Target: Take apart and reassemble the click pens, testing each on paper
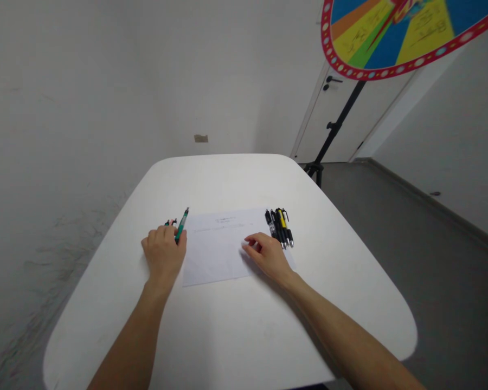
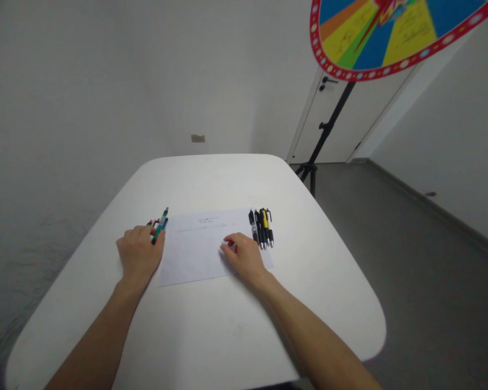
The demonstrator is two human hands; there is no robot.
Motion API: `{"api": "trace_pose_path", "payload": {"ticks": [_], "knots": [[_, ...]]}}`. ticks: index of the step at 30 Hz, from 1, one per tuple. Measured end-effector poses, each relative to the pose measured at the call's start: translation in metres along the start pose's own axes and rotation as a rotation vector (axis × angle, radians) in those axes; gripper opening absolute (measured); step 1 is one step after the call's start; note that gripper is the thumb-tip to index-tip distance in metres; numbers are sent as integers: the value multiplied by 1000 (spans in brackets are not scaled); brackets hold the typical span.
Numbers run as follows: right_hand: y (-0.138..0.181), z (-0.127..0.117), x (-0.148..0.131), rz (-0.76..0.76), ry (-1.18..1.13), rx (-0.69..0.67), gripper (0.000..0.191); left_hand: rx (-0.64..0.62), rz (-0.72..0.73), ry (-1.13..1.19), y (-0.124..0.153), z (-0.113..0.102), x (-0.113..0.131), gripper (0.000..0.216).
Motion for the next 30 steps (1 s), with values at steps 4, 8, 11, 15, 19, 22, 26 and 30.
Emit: {"api": "trace_pose_path", "payload": {"ticks": [4, 8, 11, 15, 19, 22, 26, 30], "knots": [[0, 5, -7, 48, -335, -125, 23, -29, 333, 247, 12, 5, 26, 34], [3, 19, -20, 61, -740, -276, 35, -4, 758, 386, 32, 2, 63, 28], [5, 27, -25, 136, -936, -273, 31, 59, 929, 492, 41, -3, 79, 19], [4, 25, -21, 239, -1119, -168, 26, 93, 842, 615, 37, -2, 73, 17], [-1, 21, -9, 379, -1261, -94, 29, 60, 675, 766, 32, 2, 60, 14], [-2, 19, -6, 421, -1314, -68, 30, 28, 619, 833, 32, 3, 59, 7], [-1, 20, -11, 386, -1344, -146, 29, 2, 612, 863, 33, 2, 64, 8], [3, 26, -16, 368, -1359, -280, 27, -11, 582, 897, 34, 4, 66, 6]]}}
Point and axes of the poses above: each hand's wrist, its own y-axis away from the middle knuckle, its own z-axis out of the palm, x = y × z, the point moved 4 cm from there along -y, towards the middle knuckle, and after that the axes turned 15 degrees about y, right-handed, at the moved point
